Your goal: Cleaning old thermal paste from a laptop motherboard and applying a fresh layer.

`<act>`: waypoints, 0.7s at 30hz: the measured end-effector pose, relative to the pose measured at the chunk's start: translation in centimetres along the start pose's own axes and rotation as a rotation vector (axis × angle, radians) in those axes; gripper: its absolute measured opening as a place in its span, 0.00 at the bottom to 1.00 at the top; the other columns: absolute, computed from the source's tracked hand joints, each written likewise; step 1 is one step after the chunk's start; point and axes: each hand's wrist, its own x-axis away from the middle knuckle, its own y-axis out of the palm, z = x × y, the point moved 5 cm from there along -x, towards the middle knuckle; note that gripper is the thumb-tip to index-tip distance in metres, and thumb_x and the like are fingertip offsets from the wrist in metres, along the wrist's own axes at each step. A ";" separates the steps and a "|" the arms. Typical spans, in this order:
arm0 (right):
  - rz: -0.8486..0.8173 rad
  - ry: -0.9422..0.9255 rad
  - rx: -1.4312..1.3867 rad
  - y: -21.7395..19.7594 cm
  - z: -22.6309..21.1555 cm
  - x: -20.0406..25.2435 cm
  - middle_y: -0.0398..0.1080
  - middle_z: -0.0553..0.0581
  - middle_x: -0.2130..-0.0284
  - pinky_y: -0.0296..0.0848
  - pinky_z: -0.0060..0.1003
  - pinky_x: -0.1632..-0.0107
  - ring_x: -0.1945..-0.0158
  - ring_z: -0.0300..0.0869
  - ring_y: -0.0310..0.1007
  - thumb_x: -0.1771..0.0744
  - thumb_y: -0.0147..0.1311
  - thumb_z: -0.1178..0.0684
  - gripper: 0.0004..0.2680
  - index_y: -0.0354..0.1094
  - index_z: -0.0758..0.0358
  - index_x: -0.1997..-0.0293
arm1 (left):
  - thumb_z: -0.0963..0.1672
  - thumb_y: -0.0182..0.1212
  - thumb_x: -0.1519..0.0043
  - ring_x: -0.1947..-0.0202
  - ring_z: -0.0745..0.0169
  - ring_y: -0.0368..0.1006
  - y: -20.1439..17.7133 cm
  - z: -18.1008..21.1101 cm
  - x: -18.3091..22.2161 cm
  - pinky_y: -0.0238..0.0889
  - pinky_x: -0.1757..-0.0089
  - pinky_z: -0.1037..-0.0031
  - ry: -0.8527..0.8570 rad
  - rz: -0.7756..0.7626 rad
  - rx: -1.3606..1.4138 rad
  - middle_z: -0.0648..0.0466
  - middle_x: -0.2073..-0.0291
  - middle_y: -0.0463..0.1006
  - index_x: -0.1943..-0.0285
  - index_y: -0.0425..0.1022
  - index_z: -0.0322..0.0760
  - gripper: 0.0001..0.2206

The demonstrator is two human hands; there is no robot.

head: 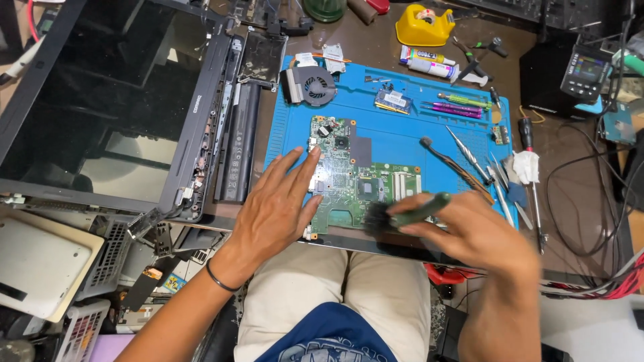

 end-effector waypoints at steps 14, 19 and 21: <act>0.180 0.311 0.161 -2.9 0.6 1.8 0.83 0.57 0.77 0.79 0.38 0.80 0.80 0.47 0.82 0.39 0.63 0.56 0.11 0.79 0.53 0.53 | 0.46 0.56 0.31 0.33 0.40 0.66 -0.2 0.1 -0.5 0.55 0.35 0.51 -0.024 0.006 0.064 0.40 0.43 0.78 0.22 0.58 0.32 0.28; 0.151 0.280 -0.045 0.1 3.8 -1.2 0.73 0.61 0.84 0.74 0.41 0.78 0.84 0.48 0.73 0.37 0.62 0.50 0.11 0.75 0.61 0.53 | 0.45 0.55 0.31 0.35 0.42 0.68 0.2 0.1 -0.4 0.56 0.35 0.53 -0.030 0.013 0.074 0.41 0.44 0.78 0.23 0.59 0.32 0.27; 0.297 0.337 0.136 0.4 5.4 -1.7 0.74 0.60 0.81 0.74 0.43 0.75 0.79 0.50 0.76 0.36 0.63 0.49 0.11 0.74 0.59 0.53 | 0.45 0.56 0.31 0.35 0.43 0.69 0.3 0.1 -0.4 0.55 0.34 0.53 -0.035 0.002 0.084 0.41 0.43 0.78 0.23 0.59 0.32 0.27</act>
